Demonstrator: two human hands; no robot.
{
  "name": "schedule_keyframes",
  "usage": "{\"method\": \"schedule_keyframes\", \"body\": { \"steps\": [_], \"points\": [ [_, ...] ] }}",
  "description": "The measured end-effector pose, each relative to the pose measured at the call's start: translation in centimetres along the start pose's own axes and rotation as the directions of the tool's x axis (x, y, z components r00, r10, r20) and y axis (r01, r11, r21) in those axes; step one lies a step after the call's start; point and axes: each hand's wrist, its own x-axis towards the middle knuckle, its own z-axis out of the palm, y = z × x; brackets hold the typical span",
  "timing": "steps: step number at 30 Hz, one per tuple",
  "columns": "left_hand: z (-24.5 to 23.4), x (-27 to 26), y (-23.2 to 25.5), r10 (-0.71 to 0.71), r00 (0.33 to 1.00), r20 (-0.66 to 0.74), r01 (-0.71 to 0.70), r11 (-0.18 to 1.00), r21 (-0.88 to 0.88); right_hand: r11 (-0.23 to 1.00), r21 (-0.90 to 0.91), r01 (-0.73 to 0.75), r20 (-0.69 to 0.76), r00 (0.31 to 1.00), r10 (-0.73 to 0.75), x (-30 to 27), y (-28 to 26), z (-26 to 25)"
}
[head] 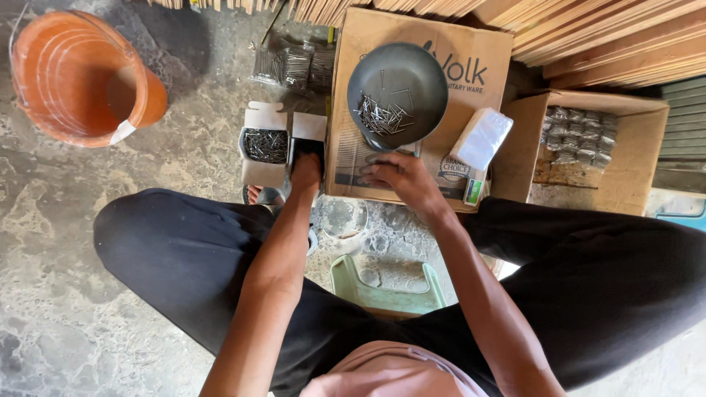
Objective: The person sits on a stool and sorts small metal nails from a white box into a black frying pan. They repeatedly pick up handfuls of nails from the box and place them into the pan, occasionally using a small white packet to assist.
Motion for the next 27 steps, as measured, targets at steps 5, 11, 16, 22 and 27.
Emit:
{"method": "schedule_keyframes", "body": {
  "steps": [5,11,16,22,27],
  "points": [
    [-1.2,-1.0,1.2,-0.110,0.994,-0.015,0.110,0.994,0.007,0.998,-0.016,-0.063,0.015,0.998,0.063,-0.8,-0.8,0.2],
    [-2.4,-1.7,2.2,-0.104,0.994,-0.023,0.105,0.994,0.037,0.994,-0.052,-0.099,0.028,0.995,0.100,-0.7,-0.4,-0.1],
    [-3.7,-2.9,3.3,-0.129,0.991,-0.022,0.130,0.992,0.003,0.992,-0.059,-0.114,0.021,0.993,0.115,-0.6,-0.2,-0.1],
    [-2.5,-2.0,2.6,-0.121,0.992,-0.044,0.123,0.991,0.051,0.991,-0.070,-0.116,0.015,0.993,0.117,-0.7,-0.2,-0.2],
    [-2.9,-2.0,2.8,-0.151,0.988,-0.028,0.152,0.988,0.036,0.990,-0.085,-0.110,0.011,0.994,0.112,-0.6,0.0,-0.1]
  ]
}}
